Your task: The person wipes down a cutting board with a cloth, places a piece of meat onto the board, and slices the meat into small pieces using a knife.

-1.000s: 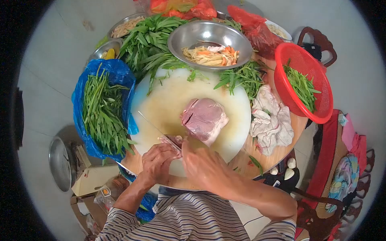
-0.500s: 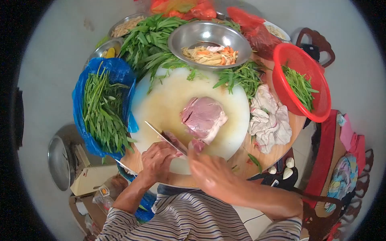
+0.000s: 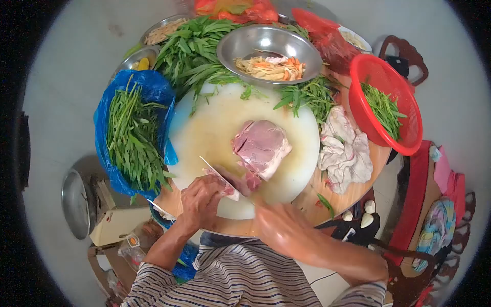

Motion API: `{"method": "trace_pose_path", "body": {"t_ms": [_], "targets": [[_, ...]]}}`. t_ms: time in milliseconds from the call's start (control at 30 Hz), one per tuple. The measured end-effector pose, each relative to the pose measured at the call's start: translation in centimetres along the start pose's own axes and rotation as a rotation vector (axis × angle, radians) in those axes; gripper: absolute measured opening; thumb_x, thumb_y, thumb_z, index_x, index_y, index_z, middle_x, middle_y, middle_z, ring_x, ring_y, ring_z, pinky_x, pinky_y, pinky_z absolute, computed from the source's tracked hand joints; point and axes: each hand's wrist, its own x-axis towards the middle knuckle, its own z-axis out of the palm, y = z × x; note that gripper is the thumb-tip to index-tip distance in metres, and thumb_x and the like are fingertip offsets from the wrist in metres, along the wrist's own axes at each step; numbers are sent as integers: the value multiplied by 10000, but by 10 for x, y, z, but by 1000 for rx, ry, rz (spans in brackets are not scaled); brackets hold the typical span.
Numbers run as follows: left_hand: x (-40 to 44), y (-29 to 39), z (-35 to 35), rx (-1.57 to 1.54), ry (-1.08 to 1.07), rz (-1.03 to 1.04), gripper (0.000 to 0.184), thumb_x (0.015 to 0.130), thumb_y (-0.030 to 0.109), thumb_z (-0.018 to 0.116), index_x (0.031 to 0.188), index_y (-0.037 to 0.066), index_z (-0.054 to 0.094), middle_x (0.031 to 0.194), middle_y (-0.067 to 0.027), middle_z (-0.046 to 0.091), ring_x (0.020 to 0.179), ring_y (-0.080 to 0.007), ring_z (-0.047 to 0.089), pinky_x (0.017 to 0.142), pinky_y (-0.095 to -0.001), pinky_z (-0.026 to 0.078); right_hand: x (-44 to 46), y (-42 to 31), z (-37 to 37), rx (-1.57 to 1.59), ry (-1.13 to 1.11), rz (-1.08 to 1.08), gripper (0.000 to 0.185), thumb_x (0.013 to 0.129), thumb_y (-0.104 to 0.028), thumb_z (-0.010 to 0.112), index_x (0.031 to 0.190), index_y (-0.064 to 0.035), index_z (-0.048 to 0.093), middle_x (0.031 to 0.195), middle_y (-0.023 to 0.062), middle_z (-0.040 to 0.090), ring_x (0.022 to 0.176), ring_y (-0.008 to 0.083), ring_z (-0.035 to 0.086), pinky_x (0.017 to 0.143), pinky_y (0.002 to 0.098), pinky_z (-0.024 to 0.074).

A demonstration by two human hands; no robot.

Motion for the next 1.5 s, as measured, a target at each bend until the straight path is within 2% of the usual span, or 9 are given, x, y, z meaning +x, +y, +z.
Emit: {"method": "trace_pose_path", "body": {"t_ms": [33,167,267,433,533,933,1133,1333,1500], "targets": [[-1,1,0,-14,-22,-12,253,783,34,848,1010,80,747,1018,-106,778,971,-324,764,865,-425,629,12,-7,-2,111,39,-13,197,1009,-74,554,1010,122,535,703,309,662,685,525,698,638,590,558],[0,2,0,17,0,44,271,770,22,854,1009,75,736,1031,-112,778,981,-329,764,861,-420,630,49,5,26,76,264,-155,192,1014,-72,547,1016,120,535,705,317,660,701,527,702,630,586,557],[4,1,-2,66,35,2,289,764,13,859,1017,71,732,1043,-117,774,991,-334,763,863,-417,630,13,12,22,64,220,-250,173,1013,-56,536,1015,117,532,701,321,654,692,521,701,614,577,557],[0,1,-3,43,24,-28,300,744,-10,870,991,74,724,1040,-112,772,987,-327,763,865,-420,630,-24,7,8,-7,10,11,166,986,-11,542,1035,148,536,665,295,650,634,514,691,584,567,558],[-1,1,1,11,37,7,263,800,20,848,1024,88,730,993,-90,769,955,-310,766,824,-406,629,19,4,21,4,248,-255,198,989,-35,564,1042,153,532,658,284,654,620,519,683,579,577,558],[2,2,-1,94,57,5,398,715,-74,872,1040,59,684,1034,-116,779,1006,-339,770,891,-425,626,-24,9,5,39,2,-11,182,974,-36,563,1047,128,533,726,325,663,729,543,701,636,590,568],[-2,-1,2,27,105,-15,378,715,-63,874,1026,55,695,1027,-116,781,1004,-331,769,894,-425,625,45,2,27,43,293,-138,176,980,-35,557,1050,125,542,748,312,674,758,540,703,641,600,559],[0,2,-1,29,111,-78,317,754,-1,882,1010,84,716,1016,-95,777,973,-302,774,835,-394,633,-37,11,3,-85,-2,53,186,940,-26,554,1031,135,566,736,345,684,716,538,724,659,589,593],[-3,1,1,0,95,-70,296,774,17,872,1015,89,714,1023,-97,775,984,-304,770,807,-397,628,8,-8,6,-61,112,-46,269,1009,-147,562,1085,112,568,753,319,691,712,534,703,654,611,572]]}}
